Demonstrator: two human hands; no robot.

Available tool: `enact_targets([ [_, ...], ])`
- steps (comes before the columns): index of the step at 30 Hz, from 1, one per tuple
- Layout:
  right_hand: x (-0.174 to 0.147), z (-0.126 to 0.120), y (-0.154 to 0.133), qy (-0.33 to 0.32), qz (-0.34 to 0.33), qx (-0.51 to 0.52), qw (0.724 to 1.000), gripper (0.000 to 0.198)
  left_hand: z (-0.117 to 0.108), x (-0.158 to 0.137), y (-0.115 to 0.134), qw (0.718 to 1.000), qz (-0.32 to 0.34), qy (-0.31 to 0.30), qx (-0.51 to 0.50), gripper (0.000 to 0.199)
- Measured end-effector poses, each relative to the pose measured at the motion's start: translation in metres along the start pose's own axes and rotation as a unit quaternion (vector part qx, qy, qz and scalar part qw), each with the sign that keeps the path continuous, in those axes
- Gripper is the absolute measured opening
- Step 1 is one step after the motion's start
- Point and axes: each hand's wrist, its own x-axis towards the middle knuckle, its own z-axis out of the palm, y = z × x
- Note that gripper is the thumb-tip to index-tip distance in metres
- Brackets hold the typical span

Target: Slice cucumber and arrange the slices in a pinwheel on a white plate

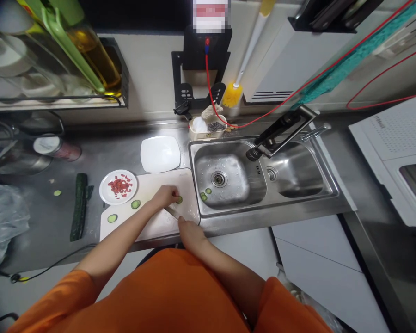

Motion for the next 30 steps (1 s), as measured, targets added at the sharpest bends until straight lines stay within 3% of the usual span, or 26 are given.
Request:
enact_targets([
  [7, 0.0, 0.0, 0.002, 0.0, -0.004, -0.002, 1.0, 0.042, -0.013, -0.004, -0.011, 0.99, -0.071, 0.115, -0.044, 0.009],
  [14, 0.002, 0.0, 0.006, 0.016, -0.013, -0.007, 1.0, 0.044, -0.016, -0.044, -0.045, 0.95, -0.166, 0.23, -0.134, 0.013],
  [22, 0.007, -0.008, 0.0, 0.016, -0.009, -0.004, 1.0, 0.048, 0.02, -0.065, -0.065, 0.95, -0.098, 0.289, -0.068, 0.026],
  [30, 0.016, -0.013, -0.016, 0.051, -0.025, -0.031, 0.998, 0.041, 0.032, -0.066, -0.069, 0.949, -0.077, 0.3, -0.052, 0.023],
])
